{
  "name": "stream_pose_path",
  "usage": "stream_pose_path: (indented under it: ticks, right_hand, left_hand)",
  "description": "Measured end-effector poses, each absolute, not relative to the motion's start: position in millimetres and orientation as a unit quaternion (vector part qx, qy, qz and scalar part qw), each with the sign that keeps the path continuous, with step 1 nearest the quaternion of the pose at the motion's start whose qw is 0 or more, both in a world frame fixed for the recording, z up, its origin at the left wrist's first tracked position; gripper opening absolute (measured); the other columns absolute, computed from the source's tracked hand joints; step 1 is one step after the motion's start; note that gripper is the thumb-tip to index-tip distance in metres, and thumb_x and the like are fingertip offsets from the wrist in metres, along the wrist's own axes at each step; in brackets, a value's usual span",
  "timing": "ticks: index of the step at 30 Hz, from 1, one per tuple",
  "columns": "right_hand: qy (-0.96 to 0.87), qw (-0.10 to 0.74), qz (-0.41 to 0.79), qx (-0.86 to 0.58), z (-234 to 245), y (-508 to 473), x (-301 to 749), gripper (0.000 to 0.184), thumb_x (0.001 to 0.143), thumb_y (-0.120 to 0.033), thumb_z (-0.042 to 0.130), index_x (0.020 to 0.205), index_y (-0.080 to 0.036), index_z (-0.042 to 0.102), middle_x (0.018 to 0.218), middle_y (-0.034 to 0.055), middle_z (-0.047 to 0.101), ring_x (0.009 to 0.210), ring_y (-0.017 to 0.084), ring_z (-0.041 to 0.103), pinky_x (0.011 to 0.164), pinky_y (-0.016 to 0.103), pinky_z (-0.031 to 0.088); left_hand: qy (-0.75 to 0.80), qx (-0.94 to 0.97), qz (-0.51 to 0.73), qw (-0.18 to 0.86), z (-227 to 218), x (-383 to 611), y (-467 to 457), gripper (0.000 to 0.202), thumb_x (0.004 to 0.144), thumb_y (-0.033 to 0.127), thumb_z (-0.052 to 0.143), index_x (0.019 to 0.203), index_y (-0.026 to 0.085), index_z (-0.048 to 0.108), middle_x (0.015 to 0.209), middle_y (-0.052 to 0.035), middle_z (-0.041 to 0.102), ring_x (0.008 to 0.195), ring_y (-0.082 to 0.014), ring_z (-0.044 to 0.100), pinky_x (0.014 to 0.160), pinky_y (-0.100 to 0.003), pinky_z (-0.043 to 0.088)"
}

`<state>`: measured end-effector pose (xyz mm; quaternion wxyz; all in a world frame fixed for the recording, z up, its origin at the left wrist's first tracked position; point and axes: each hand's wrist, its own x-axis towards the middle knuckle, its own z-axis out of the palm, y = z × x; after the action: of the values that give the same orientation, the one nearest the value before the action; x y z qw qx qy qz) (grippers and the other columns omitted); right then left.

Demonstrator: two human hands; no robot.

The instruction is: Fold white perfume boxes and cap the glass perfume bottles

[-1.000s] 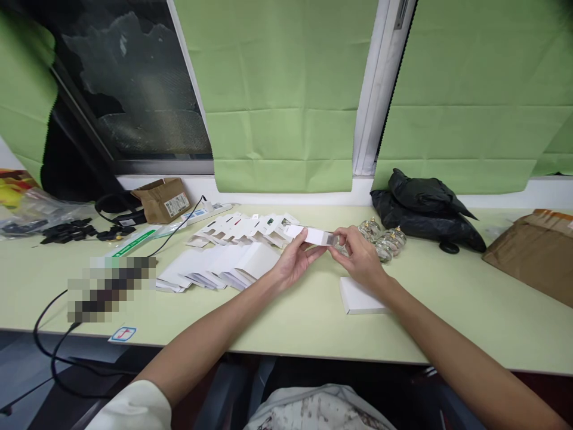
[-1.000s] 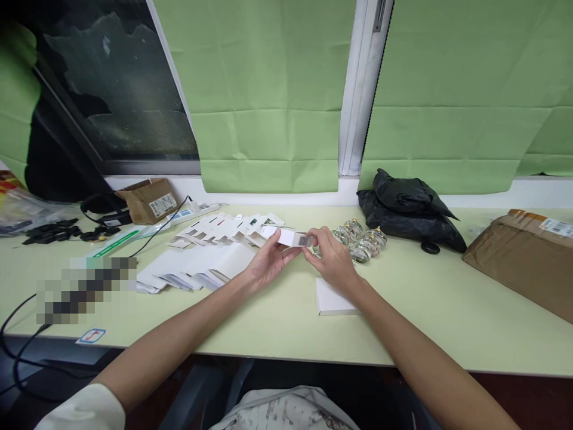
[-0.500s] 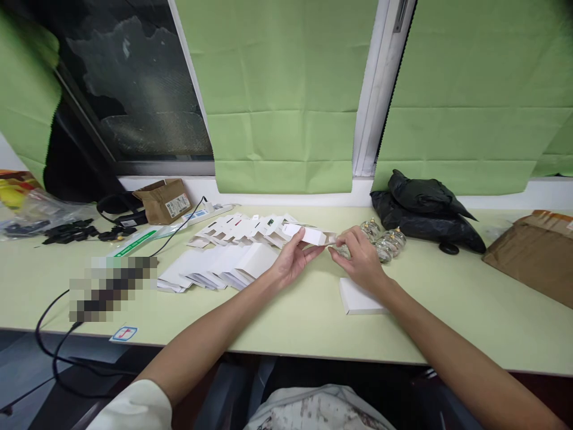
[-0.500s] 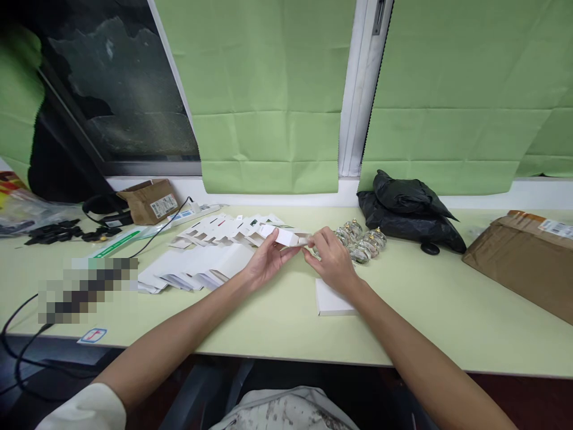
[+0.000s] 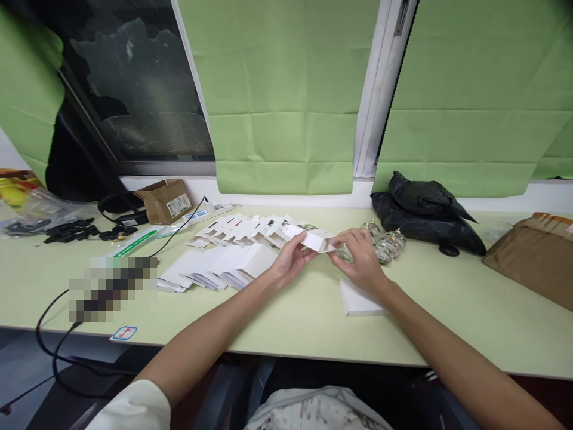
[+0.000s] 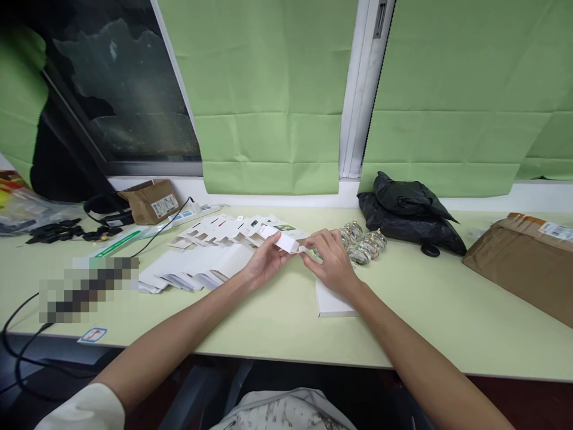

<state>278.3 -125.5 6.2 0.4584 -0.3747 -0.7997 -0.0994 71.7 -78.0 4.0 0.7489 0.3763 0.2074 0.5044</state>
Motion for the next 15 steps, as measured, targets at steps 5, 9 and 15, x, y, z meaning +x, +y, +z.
stream_pose_path:
  ticks: [5,9,15]
  right_hand:
    - [-0.819,0.442,-0.023,-0.365,7.9,-129.8,278.5,0.013,0.099,-0.035,0.062,0.107,-0.025,0.058,0.101,0.0061,0.066,0.097,0.026,0.058,0.092,0.044,0.043]
    - [-0.809,0.442,0.033,-0.386,9.0,-131.5,277.4,0.026,0.104,-0.039,0.054,0.126,-0.027,0.063,0.104,0.0063,0.066,0.100,0.026,0.056,0.096,0.045,0.041]
    - [-0.778,0.490,0.108,-0.378,5.1,-126.2,275.5,0.021,0.099,-0.042,0.064,0.115,-0.029,0.069,0.115,0.0056,0.067,0.114,0.027,0.056,0.105,0.047,0.041]
  left_hand:
    - [0.209,0.370,0.523,0.739,4.6,70.4,-76.7,0.023,0.091,0.027,0.075,0.110,0.016,0.068,0.115,-0.0085,0.075,0.106,-0.0203,0.072,0.111,-0.040,0.053]
    - [0.203,0.373,0.524,0.739,6.0,69.3,-76.0,0.021,0.092,0.026,0.073,0.109,0.015,0.069,0.117,-0.0094,0.074,0.108,-0.0196,0.071,0.110,-0.037,0.054]
    - [0.200,0.378,0.530,0.732,6.2,68.2,-74.5,0.020,0.091,0.024,0.073,0.107,0.013,0.069,0.119,-0.0111,0.073,0.113,-0.0224,0.070,0.110,-0.039,0.055]
